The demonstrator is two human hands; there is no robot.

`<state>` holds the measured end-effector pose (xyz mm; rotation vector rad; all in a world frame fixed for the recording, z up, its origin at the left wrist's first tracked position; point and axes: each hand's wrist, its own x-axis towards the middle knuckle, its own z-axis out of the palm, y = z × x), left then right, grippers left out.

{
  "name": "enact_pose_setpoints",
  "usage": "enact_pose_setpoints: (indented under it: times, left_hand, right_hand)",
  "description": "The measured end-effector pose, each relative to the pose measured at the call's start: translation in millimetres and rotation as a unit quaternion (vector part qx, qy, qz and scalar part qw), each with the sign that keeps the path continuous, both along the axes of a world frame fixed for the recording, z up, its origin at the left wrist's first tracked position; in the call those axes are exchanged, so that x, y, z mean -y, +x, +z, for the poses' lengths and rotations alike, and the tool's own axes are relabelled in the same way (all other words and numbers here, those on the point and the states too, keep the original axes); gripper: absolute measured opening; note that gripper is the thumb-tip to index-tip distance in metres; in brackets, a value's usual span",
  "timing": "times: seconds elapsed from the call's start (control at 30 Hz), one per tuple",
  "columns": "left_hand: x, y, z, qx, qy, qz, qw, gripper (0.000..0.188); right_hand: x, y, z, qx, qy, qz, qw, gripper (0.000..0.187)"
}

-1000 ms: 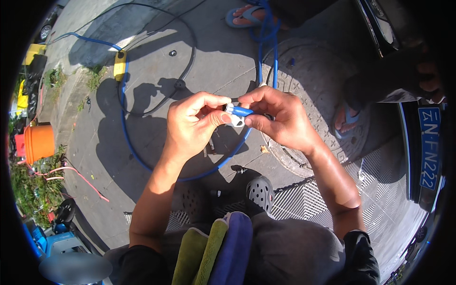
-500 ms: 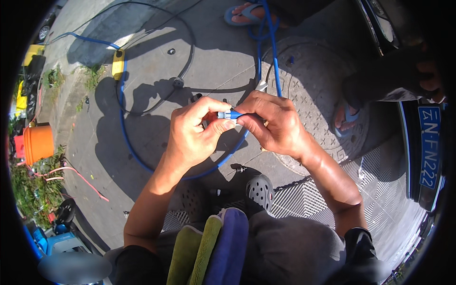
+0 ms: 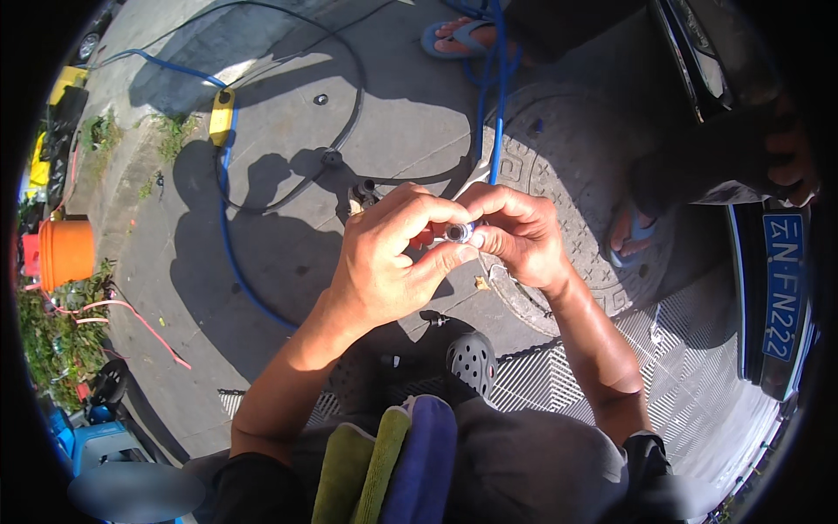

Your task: The person sits on the ground and assembles a blue hose with a white spray gun. They wrap white tape around a metal fitting, attach it to the hose, and use pliers to tighten the connection. Another person assists by handing over tools.

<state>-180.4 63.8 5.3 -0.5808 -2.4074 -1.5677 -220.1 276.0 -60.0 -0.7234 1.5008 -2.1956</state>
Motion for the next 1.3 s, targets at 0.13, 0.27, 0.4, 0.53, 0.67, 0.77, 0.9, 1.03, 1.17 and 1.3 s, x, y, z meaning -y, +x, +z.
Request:
enact_pose_setpoints:
  times: [0.13, 0.27, 0.4, 0.53, 0.67, 0.77, 0.9, 1.03, 1.17, 1.3]
  left_hand:
    - [-2, 2, 2, 0.003, 0.0, 0.001, 1.0, 0.026]
    - [-3, 0, -1, 0.026, 0.042, -0.007, 0.999, 0.028]
    - [-2, 5, -11, 0.108, 0.141, -0.001, 0.984, 0.028]
    - [2, 6, -12, 0.16, 0.219, -0.024, 0.962, 0.033]
    - [6, 6, -9, 0.188, 0.239, -0.03, 0.952, 0.036]
    - [7, 4, -8, 0.191, 0.255, -0.042, 0.947, 0.038]
    - [7, 4, -6, 0.197, 0.263, -0.046, 0.943, 0.036]
    - [6, 4, -4, 0.197, 0.284, -0.048, 0.937, 0.033]
    - [8, 5, -1, 0.196, 0.282, -0.054, 0.937, 0.031]
    - [7, 3, 6, 0.16, 0.255, -0.075, 0.951, 0.03]
  right_hand:
    - [-2, 1, 1, 0.006, -0.012, 0.002, 1.0, 0.024]
    - [-5, 1, 1, -0.002, -0.007, -0.006, 1.0, 0.024]
    - [-1, 6, 13, 0.036, -0.011, -0.019, 0.999, 0.024]
    - [0, 11, 23, 0.063, 0.009, -0.022, 0.998, 0.023]
    - [1, 12, 31, 0.064, 0.03, -0.028, 0.997, 0.022]
    - [1, 13, 38, 0.07, 0.041, -0.028, 0.996, 0.022]
    - [1, 13, 39, 0.087, 0.016, -0.017, 0.996, 0.022]
    - [4, 14, 39, 0.089, 0.006, -0.02, 0.996, 0.022]
    - [5, 13, 40, 0.069, 0.008, -0.026, 0.997, 0.022]
    - [6, 13, 32, 0.049, -0.029, -0.032, 0.998, 0.023]
